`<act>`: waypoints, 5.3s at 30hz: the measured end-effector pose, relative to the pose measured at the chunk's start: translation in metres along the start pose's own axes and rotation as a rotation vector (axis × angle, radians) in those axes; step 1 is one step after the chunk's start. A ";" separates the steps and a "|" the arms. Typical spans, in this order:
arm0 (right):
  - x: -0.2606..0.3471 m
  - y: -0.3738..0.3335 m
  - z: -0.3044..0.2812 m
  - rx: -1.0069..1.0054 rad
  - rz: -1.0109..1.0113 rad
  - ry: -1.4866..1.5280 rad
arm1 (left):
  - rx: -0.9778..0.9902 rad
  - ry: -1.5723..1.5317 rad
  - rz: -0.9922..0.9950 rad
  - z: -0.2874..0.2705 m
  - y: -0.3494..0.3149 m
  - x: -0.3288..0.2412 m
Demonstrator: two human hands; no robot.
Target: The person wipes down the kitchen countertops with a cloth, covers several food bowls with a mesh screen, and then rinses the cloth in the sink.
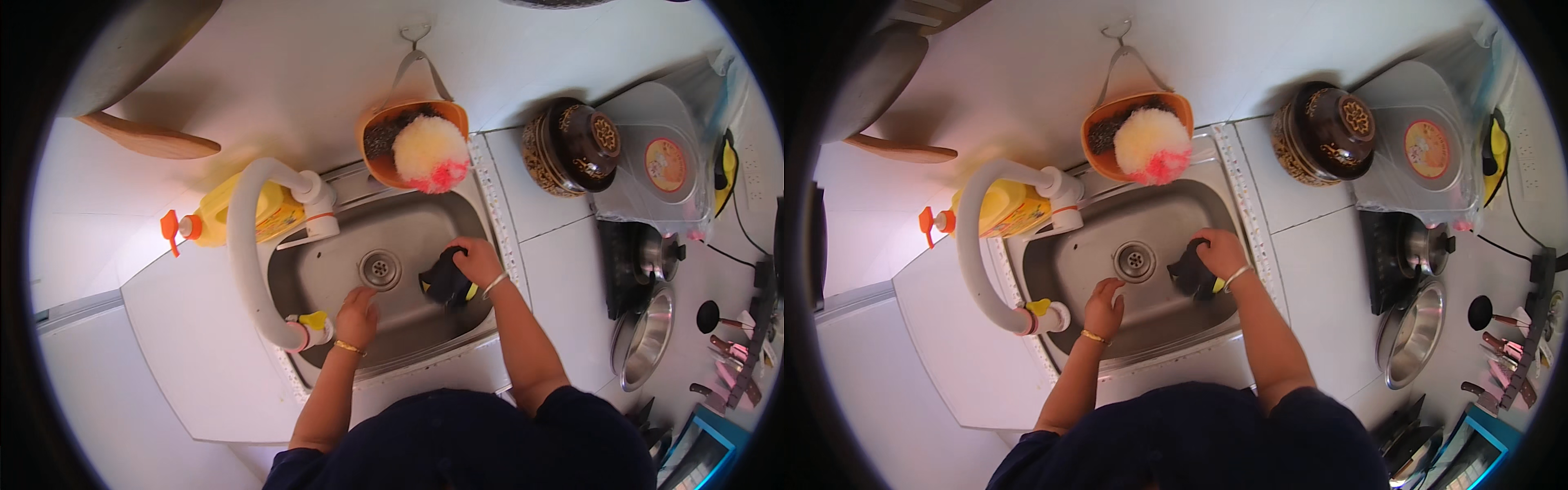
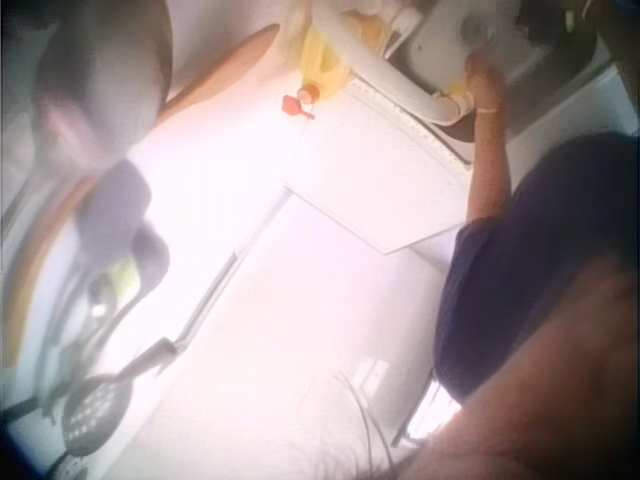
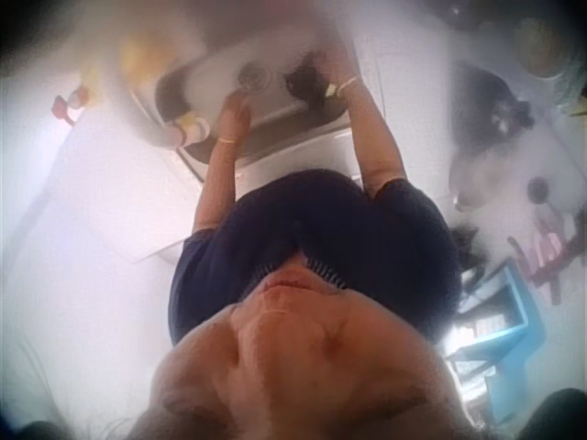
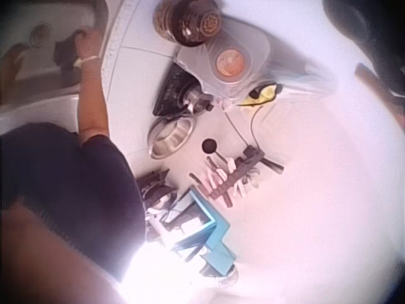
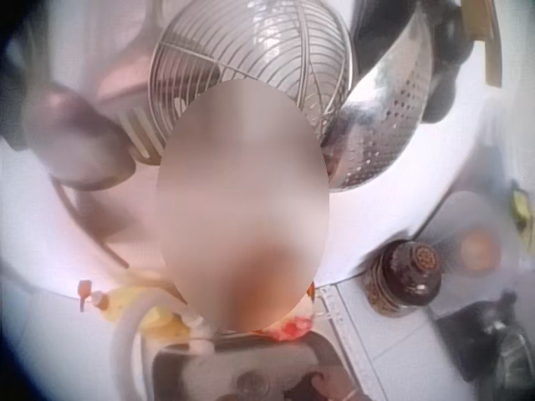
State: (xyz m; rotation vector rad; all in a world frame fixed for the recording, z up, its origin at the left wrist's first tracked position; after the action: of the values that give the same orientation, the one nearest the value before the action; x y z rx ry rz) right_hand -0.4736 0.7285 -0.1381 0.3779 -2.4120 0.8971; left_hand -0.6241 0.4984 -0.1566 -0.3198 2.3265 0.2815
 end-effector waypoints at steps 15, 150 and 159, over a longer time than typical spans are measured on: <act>-0.050 0.101 -0.072 -0.590 0.127 -0.411 | 0.053 -0.061 0.043 0.036 0.025 -0.037; 0.165 -0.366 0.429 0.272 -0.887 -0.395 | -0.126 0.305 -0.075 -0.152 -0.414 0.053; 0.175 -0.358 0.069 0.147 -0.617 0.278 | -0.503 -0.277 0.267 -0.199 -0.225 -0.142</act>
State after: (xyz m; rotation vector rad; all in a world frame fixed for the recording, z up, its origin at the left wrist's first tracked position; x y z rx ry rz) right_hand -0.4900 0.4045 0.1040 0.9239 -1.8143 0.7755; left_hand -0.5888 0.2481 0.0582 -0.1939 1.9954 0.9856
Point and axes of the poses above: each hand's wrist, its own y-axis towards the middle knuckle, its own z-axis out of the palm, x = y × z, the point moved 6 cm from there along y, towards the middle knuckle, and after that the axes turned 15 degrees about z, right-handed, at the moved point
